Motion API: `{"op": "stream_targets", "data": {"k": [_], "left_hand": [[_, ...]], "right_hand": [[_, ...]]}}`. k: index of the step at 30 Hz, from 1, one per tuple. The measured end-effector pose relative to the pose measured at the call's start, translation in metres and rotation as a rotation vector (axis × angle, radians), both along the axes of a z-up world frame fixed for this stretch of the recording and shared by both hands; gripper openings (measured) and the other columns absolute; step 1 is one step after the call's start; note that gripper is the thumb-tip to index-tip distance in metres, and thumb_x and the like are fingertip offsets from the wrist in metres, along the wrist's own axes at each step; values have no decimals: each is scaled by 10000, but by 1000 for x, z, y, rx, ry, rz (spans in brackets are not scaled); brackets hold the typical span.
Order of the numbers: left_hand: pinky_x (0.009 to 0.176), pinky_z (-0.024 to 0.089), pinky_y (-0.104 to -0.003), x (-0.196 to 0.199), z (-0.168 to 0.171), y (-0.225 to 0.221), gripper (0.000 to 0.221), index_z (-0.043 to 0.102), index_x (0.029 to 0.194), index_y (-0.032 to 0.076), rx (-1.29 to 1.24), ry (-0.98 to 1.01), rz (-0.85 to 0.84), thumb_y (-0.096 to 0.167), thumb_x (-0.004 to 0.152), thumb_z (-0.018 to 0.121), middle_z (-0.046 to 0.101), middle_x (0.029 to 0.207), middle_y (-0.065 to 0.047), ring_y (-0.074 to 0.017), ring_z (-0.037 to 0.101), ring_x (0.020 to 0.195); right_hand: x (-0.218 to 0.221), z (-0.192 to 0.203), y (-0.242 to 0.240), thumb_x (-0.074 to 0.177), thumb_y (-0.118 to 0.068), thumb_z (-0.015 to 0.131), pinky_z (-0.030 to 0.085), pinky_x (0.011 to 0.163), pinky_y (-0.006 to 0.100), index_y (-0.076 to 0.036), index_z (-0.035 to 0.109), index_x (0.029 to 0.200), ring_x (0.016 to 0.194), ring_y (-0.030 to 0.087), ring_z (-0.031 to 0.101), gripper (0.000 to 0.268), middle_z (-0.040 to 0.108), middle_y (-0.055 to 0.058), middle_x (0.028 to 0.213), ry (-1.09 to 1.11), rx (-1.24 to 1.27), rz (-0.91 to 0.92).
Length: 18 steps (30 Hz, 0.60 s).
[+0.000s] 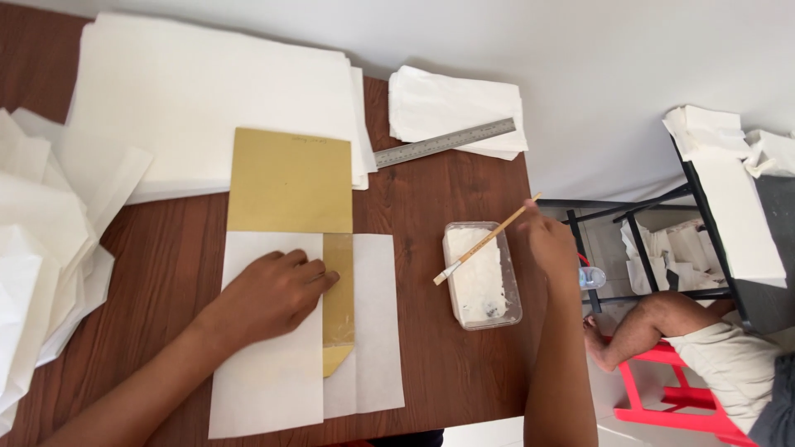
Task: Manually folding and gluing paper to create bags using a template and a brush.
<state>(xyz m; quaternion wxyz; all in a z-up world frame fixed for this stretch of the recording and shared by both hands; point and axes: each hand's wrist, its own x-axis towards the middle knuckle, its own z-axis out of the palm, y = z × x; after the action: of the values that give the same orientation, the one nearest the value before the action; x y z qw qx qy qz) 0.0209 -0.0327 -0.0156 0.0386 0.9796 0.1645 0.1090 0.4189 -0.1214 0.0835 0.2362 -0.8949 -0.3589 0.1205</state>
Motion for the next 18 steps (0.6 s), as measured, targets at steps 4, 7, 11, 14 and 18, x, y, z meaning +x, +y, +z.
{"op": "stream_targets", "data": {"k": [4, 7, 11, 14, 18], "left_hand": [[759, 571, -456, 21, 26, -25, 370, 646, 1222, 190, 92, 163, 78, 471, 989, 588, 613, 1028, -62, -294, 675, 880], [595, 503, -408, 36, 11, -42, 665, 540, 1423, 283, 352, 168, 182, 725, 930, 482, 600, 1104, -83, -284, 577, 692], [625, 532, -411, 35, 8, -37, 692, 533, 1414, 277, 370, 137, 222, 750, 919, 434, 563, 1271, -50, -274, 563, 799], [760, 557, -407, 28, 10, -36, 746, 517, 1465, 305, 368, 109, 255, 784, 919, 346, 571, 1412, -50, -244, 599, 928], [744, 535, -394, 29, 8, -37, 790, 462, 1506, 371, 412, 93, 234, 843, 885, 338, 542, 1506, -66, -236, 587, 847]], "right_hand": [[73, -69, 19, 957, -773, 561, 498, 753, 502, -62, 791, 1043, 900, 379, 694, 752, 722, 204, 931, 116, -190, 13], [22, -26, 26, 876, -543, 678, 397, 738, 309, -126, 835, 915, 765, 136, 553, 447, 674, 8, 819, 329, -40, -74], [25, -25, 9, 981, -288, 702, 226, 516, 213, -121, 647, 737, 508, 64, 278, 300, 343, -62, 556, 667, 354, -96], [32, -26, -3, 1025, -320, 639, 232, 363, 172, -112, 659, 791, 457, 11, 389, 314, 506, -58, 578, 728, 537, -56], [18, -6, -23, 1100, -337, 436, 249, 361, 226, -136, 515, 785, 442, 75, 381, 382, 443, 2, 572, 437, 937, -102]]}}
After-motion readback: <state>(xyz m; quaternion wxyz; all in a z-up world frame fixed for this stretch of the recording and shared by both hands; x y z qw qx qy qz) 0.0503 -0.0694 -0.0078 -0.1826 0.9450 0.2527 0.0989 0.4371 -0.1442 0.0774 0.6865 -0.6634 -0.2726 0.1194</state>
